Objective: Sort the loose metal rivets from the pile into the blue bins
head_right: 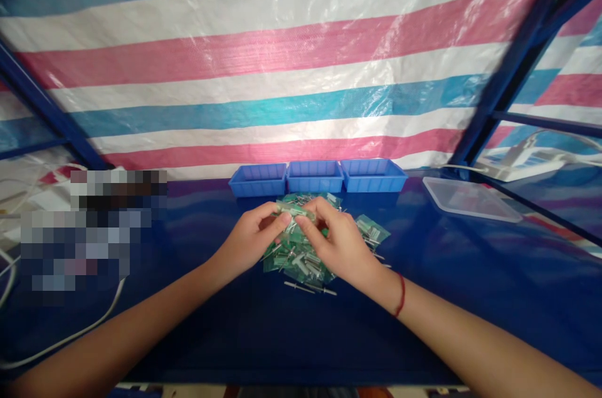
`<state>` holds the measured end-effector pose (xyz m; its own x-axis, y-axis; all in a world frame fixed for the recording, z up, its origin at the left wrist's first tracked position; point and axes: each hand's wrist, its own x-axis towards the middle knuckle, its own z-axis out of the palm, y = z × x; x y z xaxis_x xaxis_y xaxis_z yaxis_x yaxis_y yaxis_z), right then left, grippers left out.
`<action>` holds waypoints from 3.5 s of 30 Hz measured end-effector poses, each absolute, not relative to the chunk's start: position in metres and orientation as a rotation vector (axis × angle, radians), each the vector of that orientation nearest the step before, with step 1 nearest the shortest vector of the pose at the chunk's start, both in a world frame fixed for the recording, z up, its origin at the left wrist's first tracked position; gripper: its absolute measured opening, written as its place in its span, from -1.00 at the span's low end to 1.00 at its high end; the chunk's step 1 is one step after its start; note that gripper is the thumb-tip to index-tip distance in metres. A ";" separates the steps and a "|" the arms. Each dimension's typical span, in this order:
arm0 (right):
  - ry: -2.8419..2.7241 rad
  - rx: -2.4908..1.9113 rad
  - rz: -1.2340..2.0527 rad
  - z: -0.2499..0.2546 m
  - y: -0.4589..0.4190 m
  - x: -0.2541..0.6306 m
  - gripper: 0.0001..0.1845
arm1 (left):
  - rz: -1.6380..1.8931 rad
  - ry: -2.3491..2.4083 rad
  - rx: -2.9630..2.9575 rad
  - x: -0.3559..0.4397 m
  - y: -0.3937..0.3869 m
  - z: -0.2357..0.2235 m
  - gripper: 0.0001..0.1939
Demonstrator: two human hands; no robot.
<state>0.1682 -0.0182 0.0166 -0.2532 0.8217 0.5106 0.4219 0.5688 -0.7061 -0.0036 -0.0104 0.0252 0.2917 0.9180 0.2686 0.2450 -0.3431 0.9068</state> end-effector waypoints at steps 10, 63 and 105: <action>-1.693 -1.220 0.458 0.041 0.019 0.212 -0.71 | 1.165 1.956 2.081 -0.064 0.119 0.051 -0.65; -1.832 -1.056 0.438 0.019 -0.010 0.179 -0.72 | 1.150 0.940 1.705 0.017 0.001 0.015 -0.70; -2.263 -1.129 0.359 0.023 -0.003 0.188 -0.77 | 0.959 0.998 2.476 -0.006 0.008 0.028 -0.78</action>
